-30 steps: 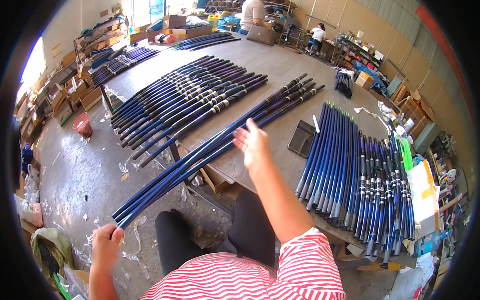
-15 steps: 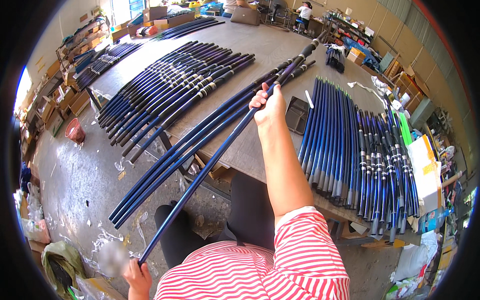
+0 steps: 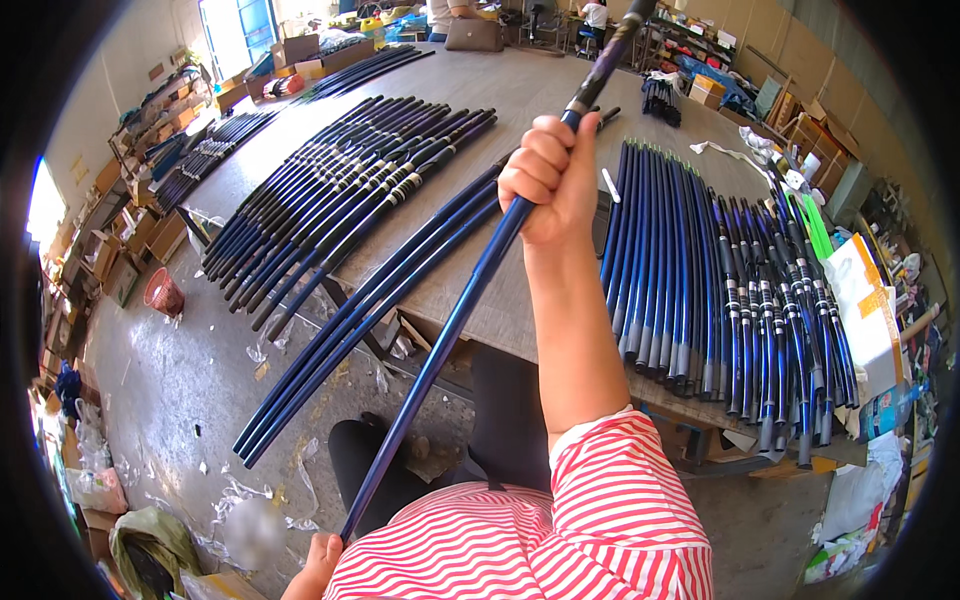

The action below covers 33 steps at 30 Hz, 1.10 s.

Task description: The person uses a marker to mark blue poles on a table, then picks up a black rod handle and attaches it to different blue poles to check the fit.

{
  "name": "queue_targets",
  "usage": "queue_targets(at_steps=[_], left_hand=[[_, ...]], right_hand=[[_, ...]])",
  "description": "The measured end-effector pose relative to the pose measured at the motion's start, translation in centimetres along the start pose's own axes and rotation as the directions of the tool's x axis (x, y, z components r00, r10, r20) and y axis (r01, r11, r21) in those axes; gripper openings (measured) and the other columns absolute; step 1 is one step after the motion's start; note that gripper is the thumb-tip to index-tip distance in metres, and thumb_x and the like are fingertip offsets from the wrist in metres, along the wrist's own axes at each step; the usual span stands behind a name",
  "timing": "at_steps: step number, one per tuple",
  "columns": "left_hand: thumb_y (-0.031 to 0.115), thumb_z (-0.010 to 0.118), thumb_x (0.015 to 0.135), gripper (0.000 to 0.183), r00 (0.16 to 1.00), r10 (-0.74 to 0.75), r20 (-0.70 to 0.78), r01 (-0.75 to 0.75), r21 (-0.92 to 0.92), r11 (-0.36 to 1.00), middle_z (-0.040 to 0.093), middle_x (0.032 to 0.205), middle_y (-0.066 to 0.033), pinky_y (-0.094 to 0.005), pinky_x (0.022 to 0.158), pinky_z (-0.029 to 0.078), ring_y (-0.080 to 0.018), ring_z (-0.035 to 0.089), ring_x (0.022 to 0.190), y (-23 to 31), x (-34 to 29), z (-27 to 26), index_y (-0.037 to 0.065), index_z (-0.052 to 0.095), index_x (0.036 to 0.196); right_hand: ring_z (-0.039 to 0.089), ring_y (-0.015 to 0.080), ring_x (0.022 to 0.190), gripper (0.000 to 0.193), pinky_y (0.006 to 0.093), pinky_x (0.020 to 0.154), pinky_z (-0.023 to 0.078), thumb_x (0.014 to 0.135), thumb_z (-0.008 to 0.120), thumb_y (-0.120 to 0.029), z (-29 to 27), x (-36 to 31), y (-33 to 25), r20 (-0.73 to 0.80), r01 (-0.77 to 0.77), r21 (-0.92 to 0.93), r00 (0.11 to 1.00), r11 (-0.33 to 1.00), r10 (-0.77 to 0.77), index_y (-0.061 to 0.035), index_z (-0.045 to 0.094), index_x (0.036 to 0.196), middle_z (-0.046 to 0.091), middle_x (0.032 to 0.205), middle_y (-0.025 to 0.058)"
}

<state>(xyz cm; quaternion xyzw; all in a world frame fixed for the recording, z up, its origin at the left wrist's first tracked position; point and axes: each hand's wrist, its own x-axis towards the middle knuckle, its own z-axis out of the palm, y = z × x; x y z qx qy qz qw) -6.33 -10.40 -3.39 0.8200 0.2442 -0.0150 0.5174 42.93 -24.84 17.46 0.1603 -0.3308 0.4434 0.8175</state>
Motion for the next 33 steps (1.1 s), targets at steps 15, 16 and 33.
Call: queue_targets(at_steps=[15,16,33], left_hand=[[0.056,0.032,0.090,0.062,0.825,0.297,0.480,-0.018,-0.504,0.863,0.043,0.051,0.0033,-0.0240,0.042,0.025,-0.0086,0.034,0.044,7.6,7.8,-1.2,0.009,0.043,0.052],[0.058,0.030,0.090,0.063,0.860,0.295,0.417,-0.012,-0.560,0.828,0.045,0.051,0.0010,-0.0237,0.041,0.026,-0.0101,0.036,0.043,7.3,9.2,-0.7,0.007,0.047,0.057],[0.048,0.035,0.093,0.060,0.938,0.073,-0.338,-0.292,-0.661,0.691,0.045,0.045,-0.0029,-0.0199,0.034,0.027,-0.0082,0.037,0.033,12.0,8.2,-0.6,-0.005,0.058,0.078]], right_hand=[[0.024,0.0066,0.032,0.047,0.0232,0.033,0.023,0.089,0.042,-0.053,3.4,-3.4,11.8,0.352,-0.249,-0.027,0.904,0.968,0.243,-0.0166,0.033,0.060,0.026,0.042,-0.0058],[0.026,0.0073,0.033,0.052,0.0231,0.033,0.023,0.084,0.041,-0.060,2.2,-4.2,13.9,0.277,-0.270,-0.109,0.916,0.957,0.290,-0.0146,0.033,0.060,0.027,0.042,-0.0046],[0.057,0.0181,0.101,0.051,0.0327,0.091,0.042,0.087,0.057,-0.011,-4.0,-11.2,19.8,-0.278,-0.381,-0.872,0.902,0.307,0.330,-0.0003,0.034,0.131,0.057,0.110,0.0122]])
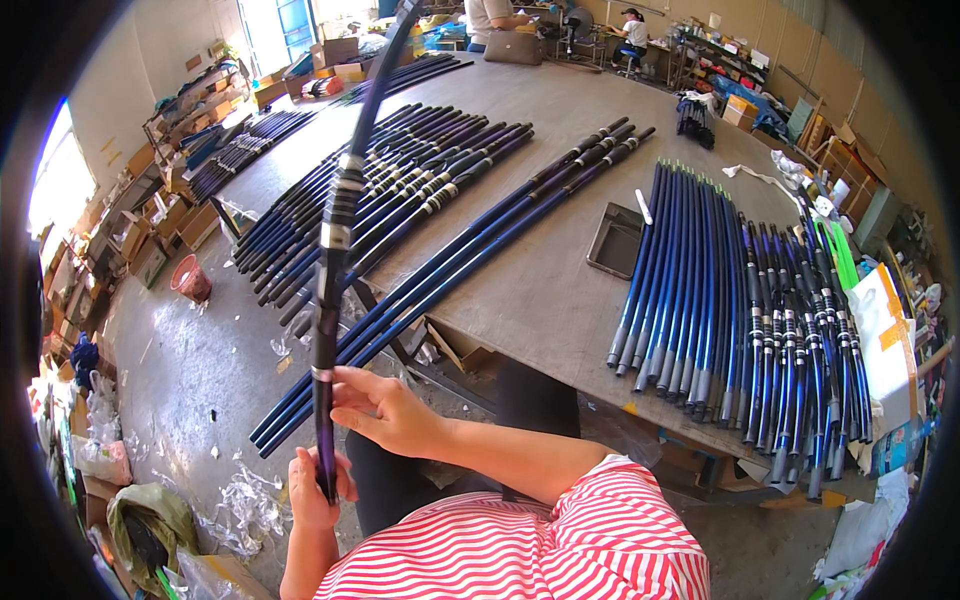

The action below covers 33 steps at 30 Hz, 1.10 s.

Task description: The person uses a marker to mark blue poles on a table, then picks up a black rod handle and attaches it to different blue poles to check the fit.

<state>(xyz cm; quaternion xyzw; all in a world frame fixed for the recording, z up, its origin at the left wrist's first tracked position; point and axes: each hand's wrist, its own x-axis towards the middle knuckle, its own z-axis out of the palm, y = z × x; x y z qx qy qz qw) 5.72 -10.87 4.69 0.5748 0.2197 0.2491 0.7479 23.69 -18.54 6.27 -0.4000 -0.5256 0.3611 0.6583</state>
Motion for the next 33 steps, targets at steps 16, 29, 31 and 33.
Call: queue_targets(at_steps=[16,29,31,33], left_hand=[[0.040,0.048,0.090,0.037,0.881,0.119,-0.457,0.088,0.407,0.909,0.055,0.058,-0.0053,-0.0182,0.036,0.032,-0.0095,0.048,0.042,7.8,-8.4,-20.2,0.003,0.055,0.094],[0.016,0.056,0.087,0.049,0.903,0.390,-0.180,-0.425,-0.248,0.871,0.043,0.126,-0.0252,-0.0397,0.088,0.048,-0.0257,0.054,0.107,0.3,1.7,-5.2,0.001,0.035,0.128],[0.008,0.059,0.084,0.044,0.876,0.399,-0.271,-0.468,-0.281,0.838,0.048,0.120,-0.0270,-0.0397,0.085,0.052,-0.0247,0.059,0.098,0.6,1.2,-5.6,0.000,0.039,0.122],[0.005,0.058,0.084,0.042,0.861,0.403,-0.311,-0.490,-0.294,0.821,0.047,0.119,-0.0280,-0.0382,0.084,0.052,-0.0240,0.059,0.098,1.5,-0.1,-6.7,-0.001,0.039,0.121]], right_hand=[[0.054,0.0072,0.052,0.044,0.0196,0.046,0.042,0.091,0.048,-0.040,-10.7,-0.2,-2.6,-0.371,-0.114,0.384,0.889,0.916,0.267,0.0008,0.064,0.092,0.059,0.065,0.0044],[0.063,0.0195,0.068,0.041,0.0307,0.063,0.053,0.091,0.047,-0.033,-0.3,-0.4,2.4,-0.161,-0.179,0.687,0.907,0.704,0.388,0.0050,0.057,0.105,0.063,0.083,0.0149],[0.063,0.0242,0.087,0.055,0.0360,0.077,0.052,0.087,0.052,-0.041,-0.8,-0.8,2.5,-0.042,-0.250,0.689,0.923,0.680,0.382,0.0007,0.045,0.122,0.061,0.096,0.0164],[0.059,0.0246,0.095,0.070,0.0366,0.081,0.051,0.082,0.059,-0.043,-1.4,-1.7,2.3,-0.118,-0.142,0.668,0.949,0.730,0.293,-0.0033,0.029,0.132,0.056,0.106,0.0177]])
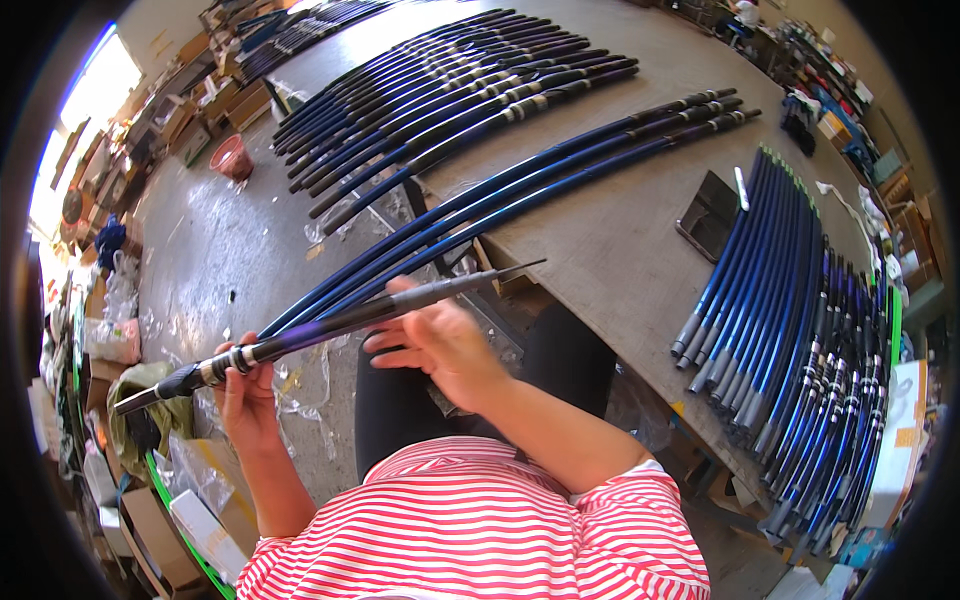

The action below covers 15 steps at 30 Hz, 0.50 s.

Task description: The person uses a marker to mark blue poles on a table, then picks up a black rod handle and attaches it to different blue poles to check the fit.

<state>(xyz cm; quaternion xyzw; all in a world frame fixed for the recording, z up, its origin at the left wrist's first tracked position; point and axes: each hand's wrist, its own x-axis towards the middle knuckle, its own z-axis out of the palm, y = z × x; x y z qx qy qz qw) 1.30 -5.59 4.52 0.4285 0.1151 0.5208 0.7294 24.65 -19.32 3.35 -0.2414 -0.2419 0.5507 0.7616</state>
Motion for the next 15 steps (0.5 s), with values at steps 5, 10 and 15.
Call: queue_targets(at_steps=[5,10,15], left_hand=[[0.006,0.052,0.087,0.038,1.000,0.013,-0.005,-0.014,-0.018,1.000,0.048,0.116,-0.0292,-0.0403,0.085,0.051,-0.0275,0.059,0.097,3.9,-0.5,-2.6,-0.005,0.037,0.120],[0.006,0.052,0.087,0.036,0.998,-0.002,-0.055,0.004,0.045,0.999,0.050,0.113,-0.0289,-0.0406,0.084,0.052,-0.0282,0.059,0.097,4.8,-1.0,-3.1,-0.005,0.037,0.118],[0.008,0.051,0.088,0.033,1.000,0.005,-0.005,-0.005,0.119,0.993,0.054,0.106,-0.0277,-0.0409,0.081,0.053,-0.0297,0.059,0.097,5.1,-0.2,-2.4,-0.006,0.040,0.115]], right_hand=[[0.050,0.0293,0.112,0.094,0.0423,0.093,0.043,0.076,0.064,-0.047,-2.6,-1.0,-3.0,-0.050,0.396,-0.164,0.911,0.904,-0.408,-0.0093,0.007,0.140,0.042,0.128,0.0230],[0.059,0.0189,0.092,0.048,0.0285,0.077,0.048,0.073,0.072,-0.024,-2.0,-0.4,-5.5,0.142,0.225,-0.712,0.974,0.665,-0.178,-0.0032,0.056,0.113,0.059,0.106,0.0140],[0.052,0.0060,0.058,0.021,0.0193,0.050,0.040,0.079,0.067,-0.017,0.3,0.1,-4.3,0.250,0.214,-0.895,0.967,0.391,0.044,-0.0026,0.065,0.094,0.061,0.071,0.0022]])
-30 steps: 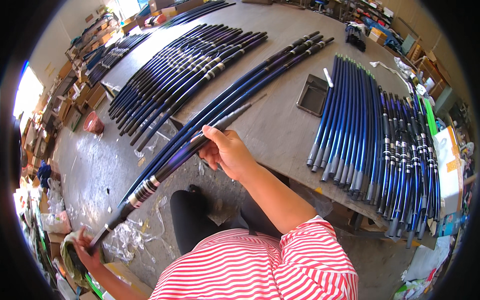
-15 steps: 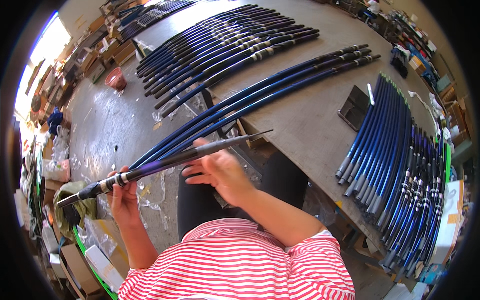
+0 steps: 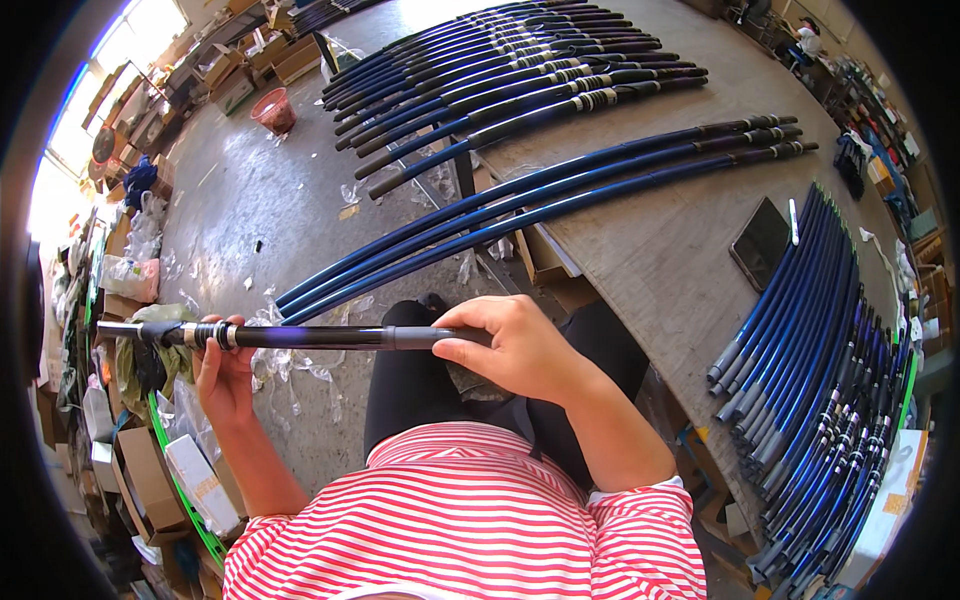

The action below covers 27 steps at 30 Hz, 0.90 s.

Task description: The person uses a marker to mark blue poles on a table, then picks up a black rod handle and attaches it to different blue poles to check the fit.

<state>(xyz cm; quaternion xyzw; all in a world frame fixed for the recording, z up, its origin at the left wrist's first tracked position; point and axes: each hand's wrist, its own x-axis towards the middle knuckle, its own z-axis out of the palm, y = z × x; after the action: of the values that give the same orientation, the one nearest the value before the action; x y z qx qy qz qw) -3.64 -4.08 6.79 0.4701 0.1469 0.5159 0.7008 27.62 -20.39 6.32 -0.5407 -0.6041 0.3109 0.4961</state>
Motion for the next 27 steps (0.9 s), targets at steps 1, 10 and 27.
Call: queue_targets(at_steps=[1,10,27], left_hand=[[0.009,0.051,0.088,0.032,0.999,0.026,-0.026,-0.025,0.023,0.999,0.056,0.104,-0.0266,-0.0407,0.080,0.054,-0.0300,0.060,0.096,0.0,0.3,0.9,-0.005,0.041,0.115],[0.019,0.067,0.080,0.048,0.942,-0.195,0.272,0.171,0.106,0.979,0.056,0.109,-0.0216,-0.0355,0.081,0.050,-0.0290,0.060,0.096,-8.3,-1.3,10.7,0.001,0.039,0.115],[0.004,0.056,0.086,0.023,0.999,0.026,0.040,-0.029,0.083,0.996,0.058,0.095,-0.0178,-0.0380,0.076,0.053,-0.0219,0.062,0.081,-5.3,0.0,7.6,0.003,0.042,0.104]], right_hand=[[0.049,0.0052,0.055,0.020,0.0191,0.048,0.037,0.081,0.065,-0.018,0.4,0.0,0.1,0.035,-0.094,0.105,0.995,0.990,0.091,-0.0022,0.065,0.094,0.058,0.068,0.0010],[0.040,0.0020,0.054,0.025,0.0172,0.046,0.030,0.089,0.056,-0.022,4.9,-0.4,0.2,0.132,-0.312,0.676,0.942,0.667,0.307,0.0019,0.063,0.092,0.049,0.064,-0.0041],[0.058,0.0160,0.067,0.022,0.0230,0.060,0.045,0.073,0.070,-0.008,1.6,-2.2,0.4,-0.239,0.121,-0.029,0.963,0.992,-0.124,-0.0003,0.061,0.091,0.061,0.079,0.0094]])
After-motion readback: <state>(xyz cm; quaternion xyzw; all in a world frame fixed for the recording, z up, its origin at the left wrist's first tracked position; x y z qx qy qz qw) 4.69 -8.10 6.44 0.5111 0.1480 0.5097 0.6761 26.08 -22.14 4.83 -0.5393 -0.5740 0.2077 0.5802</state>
